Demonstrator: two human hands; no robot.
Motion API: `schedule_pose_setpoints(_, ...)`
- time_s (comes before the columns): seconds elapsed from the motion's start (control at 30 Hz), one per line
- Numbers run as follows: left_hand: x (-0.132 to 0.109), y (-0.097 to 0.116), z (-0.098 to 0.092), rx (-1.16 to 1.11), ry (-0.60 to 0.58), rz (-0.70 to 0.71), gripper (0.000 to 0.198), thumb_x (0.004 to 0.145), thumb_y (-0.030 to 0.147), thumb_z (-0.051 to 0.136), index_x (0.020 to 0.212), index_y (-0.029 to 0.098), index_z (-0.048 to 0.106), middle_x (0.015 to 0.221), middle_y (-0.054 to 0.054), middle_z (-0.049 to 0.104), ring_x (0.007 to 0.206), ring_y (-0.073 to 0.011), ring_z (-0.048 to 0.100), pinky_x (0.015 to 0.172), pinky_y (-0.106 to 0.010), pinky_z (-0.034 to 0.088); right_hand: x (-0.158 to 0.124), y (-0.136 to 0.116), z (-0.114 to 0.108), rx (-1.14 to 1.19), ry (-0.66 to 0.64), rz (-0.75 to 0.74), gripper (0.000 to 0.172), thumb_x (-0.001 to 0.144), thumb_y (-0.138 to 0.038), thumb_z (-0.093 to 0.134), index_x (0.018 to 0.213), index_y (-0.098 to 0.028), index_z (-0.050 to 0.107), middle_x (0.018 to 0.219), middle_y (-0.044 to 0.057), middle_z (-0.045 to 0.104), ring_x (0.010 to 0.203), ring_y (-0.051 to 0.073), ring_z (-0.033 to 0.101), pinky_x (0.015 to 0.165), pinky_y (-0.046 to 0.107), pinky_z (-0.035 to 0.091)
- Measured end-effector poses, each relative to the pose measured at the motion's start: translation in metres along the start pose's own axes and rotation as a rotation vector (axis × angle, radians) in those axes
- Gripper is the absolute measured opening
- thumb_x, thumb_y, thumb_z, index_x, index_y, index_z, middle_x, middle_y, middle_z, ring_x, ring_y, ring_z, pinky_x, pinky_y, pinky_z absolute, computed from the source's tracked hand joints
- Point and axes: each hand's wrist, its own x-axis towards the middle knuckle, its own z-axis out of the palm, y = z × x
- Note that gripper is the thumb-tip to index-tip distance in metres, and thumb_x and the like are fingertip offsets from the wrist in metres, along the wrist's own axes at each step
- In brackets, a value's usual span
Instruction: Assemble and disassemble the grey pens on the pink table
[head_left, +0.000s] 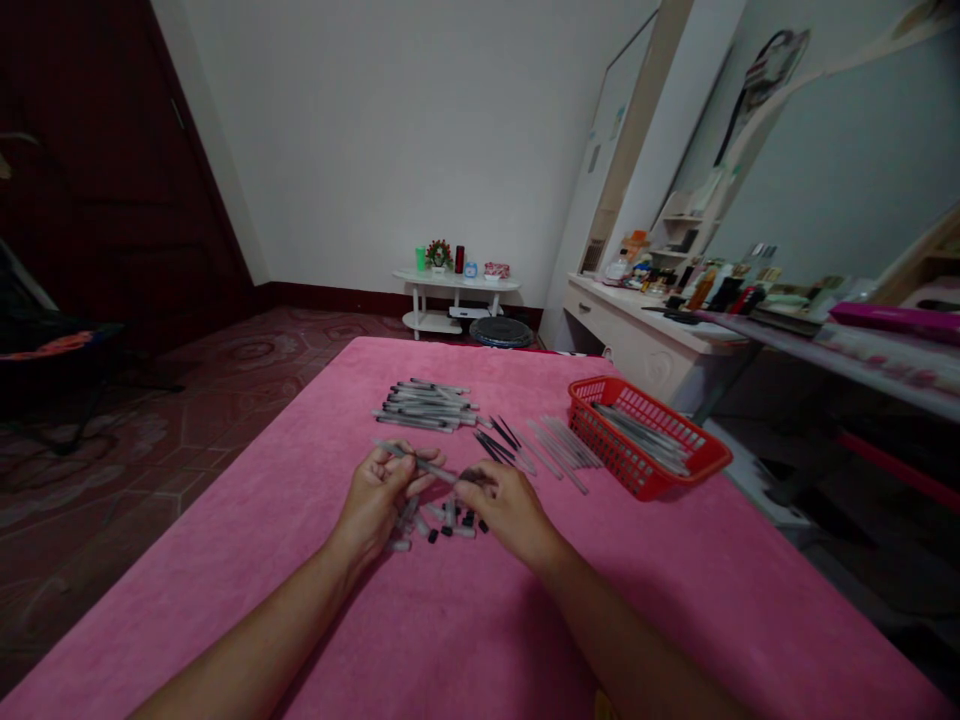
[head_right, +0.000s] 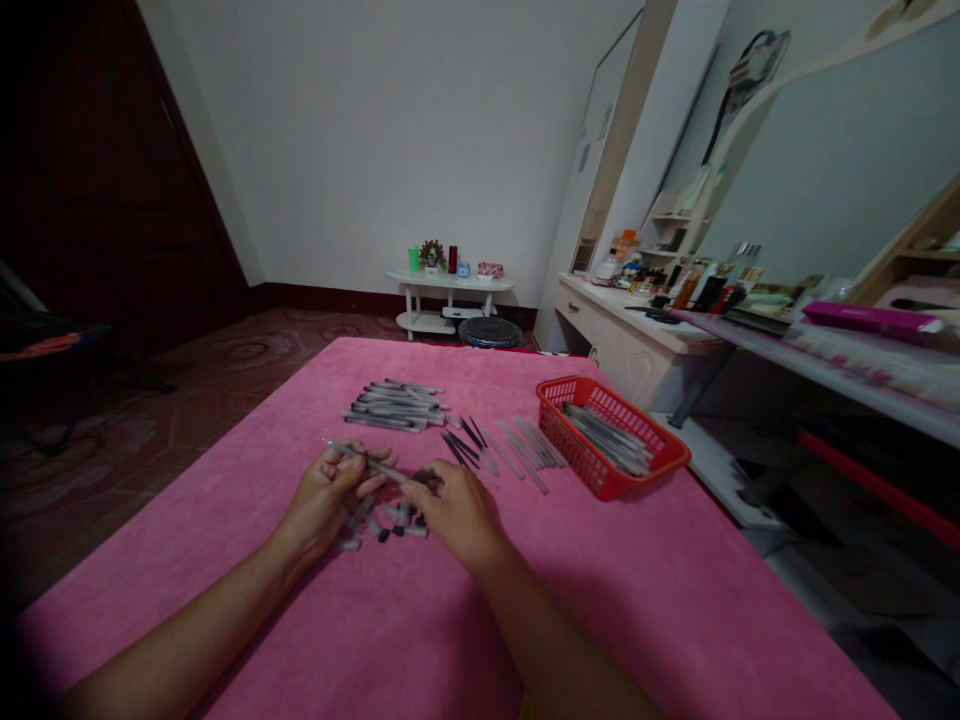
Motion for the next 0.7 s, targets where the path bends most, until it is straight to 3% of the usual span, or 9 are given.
schedule_pose_setpoints(0.1, -0.0002, -0.0002, -0.0004, 0.004, 0.000, 0.005, 0.037, 0.068, 0.027, 0.078, 0.090, 0.017, 0.050, 0.089, -0.006, 0.073, 0.086, -0.0209, 0.071, 0.074, -0.028, 0.057, 0.0003, 0.0007, 0.0009, 0.011, -0.016, 0.011, 0.021, 0.081, -0.034, 0.056, 0.072, -0.018, 0.065, 0.064, 0.000, 0.065, 0.056, 0.011, 0.056, 0.050, 0.020, 0.037)
schedule_pose_setpoints(0.17, -0.0005, 0.0000, 0.0003, 0.007, -0.004, 0.003, 0.037, 0.068, 0.028, 0.078, 0.090, 0.017, 0.050, 0.090, -0.007, 0.073, 0.087, -0.0211, 0.070, 0.075, -0.029, 0.057, 0.0006, 0.0011, 0.0018, 0.020, 0.019, 0.017, 0.014, 0.075, -0.031, 0.063, 0.079, -0.018, 0.066, 0.066, -0.001, 0.065, 0.057, 0.011, 0.056, 0.050, 0.020, 0.037)
schedule_pose_setpoints(0.23, -0.0006, 0.0004, 0.0013, 0.004, -0.001, 0.000, 0.038, 0.067, 0.028, 0.079, 0.089, 0.017, 0.050, 0.090, -0.007, 0.073, 0.086, -0.0210, 0.071, 0.075, -0.029, 0.057, 0.0008, 0.0013, 0.0024, 0.037, 0.043, 0.007, 0.017, 0.072, -0.031, 0.067, 0.084, -0.019, 0.066, 0.068, -0.001, 0.066, 0.058, 0.011, 0.056, 0.050, 0.019, 0.037)
schedule_pose_setpoints(0.4, -0.0006, 0.0013, 0.0018, 0.014, -0.003, 0.005, 0.037, 0.068, 0.027, 0.078, 0.090, 0.017, 0.050, 0.087, -0.005, 0.073, 0.085, -0.0202, 0.071, 0.076, -0.029, 0.057, 0.0006, 0.0022, 0.0018, 0.037, 0.008, -0.002, 0.015, 0.078, -0.032, 0.060, 0.074, -0.019, 0.065, 0.064, -0.001, 0.064, 0.057, 0.011, 0.055, 0.050, 0.020, 0.037)
schedule_pose_setpoints(0.5, -0.0005, 0.0011, 0.0010, 0.023, 0.000, -0.004, 0.038, 0.068, 0.028, 0.078, 0.090, 0.018, 0.050, 0.089, -0.006, 0.073, 0.086, -0.0208, 0.071, 0.076, -0.031, 0.058, 0.0003, 0.0020, 0.0010, 0.043, 0.035, -0.004, 0.015, 0.073, -0.030, 0.066, 0.082, -0.019, 0.066, 0.068, -0.001, 0.065, 0.058, 0.011, 0.056, 0.051, 0.020, 0.038)
schedule_pose_setpoints(0.7, -0.0003, -0.0007, -0.0003, 0.034, 0.020, 0.001, 0.037, 0.068, 0.027, 0.078, 0.091, 0.017, 0.051, 0.089, -0.006, 0.073, 0.085, -0.0203, 0.071, 0.076, -0.031, 0.057, -0.0009, 0.0006, 0.0000, -0.017, -0.020, 0.018, 0.021, 0.081, -0.034, 0.057, 0.073, -0.018, 0.068, 0.065, 0.001, 0.067, 0.057, 0.011, 0.057, 0.052, 0.020, 0.039)
